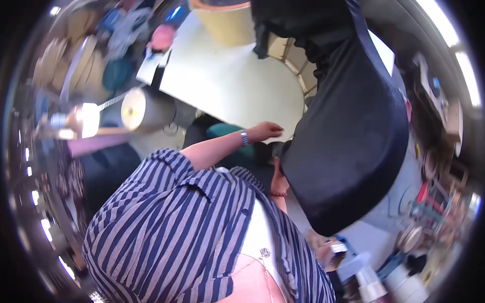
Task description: Upholstering a furniture frame by trimming fabric with scissors and attaching it using a pneumatic staple gun.
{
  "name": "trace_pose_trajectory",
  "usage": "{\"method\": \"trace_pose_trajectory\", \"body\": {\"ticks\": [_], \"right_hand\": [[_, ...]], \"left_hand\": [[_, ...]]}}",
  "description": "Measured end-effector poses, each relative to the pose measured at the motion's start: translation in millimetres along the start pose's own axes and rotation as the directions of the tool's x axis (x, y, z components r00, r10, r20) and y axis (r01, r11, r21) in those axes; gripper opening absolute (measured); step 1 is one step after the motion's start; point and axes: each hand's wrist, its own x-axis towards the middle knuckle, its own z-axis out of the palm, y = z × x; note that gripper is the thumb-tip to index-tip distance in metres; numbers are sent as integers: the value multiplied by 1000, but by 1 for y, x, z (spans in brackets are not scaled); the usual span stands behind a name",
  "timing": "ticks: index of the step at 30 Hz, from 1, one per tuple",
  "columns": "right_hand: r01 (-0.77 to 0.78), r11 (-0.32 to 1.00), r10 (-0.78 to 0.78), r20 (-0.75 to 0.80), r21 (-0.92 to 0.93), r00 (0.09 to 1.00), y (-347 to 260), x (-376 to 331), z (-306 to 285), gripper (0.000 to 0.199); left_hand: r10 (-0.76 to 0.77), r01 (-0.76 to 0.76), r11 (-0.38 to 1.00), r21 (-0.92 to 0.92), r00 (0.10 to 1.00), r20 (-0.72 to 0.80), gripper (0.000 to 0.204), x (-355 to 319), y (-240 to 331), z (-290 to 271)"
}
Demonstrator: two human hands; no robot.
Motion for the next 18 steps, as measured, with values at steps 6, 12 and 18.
{"method": "trace_pose_trajectory", "body": {"ticks": [6,12,18], "right_hand": [[-30,977,152,-589,212,793,14,2,57,61],[-69,985,171,-808,160,563,14,10,63,58],[-41,946,-254,-811,-323,527,73,4,66,36]], "left_hand": [[305,-184,952,244,600,-739,29,78,-23,-210],[564,-497,808,316,497,-659,73,170,50,-332],[775,-735,623,268,536,-334,62,247,81,-387]]}}
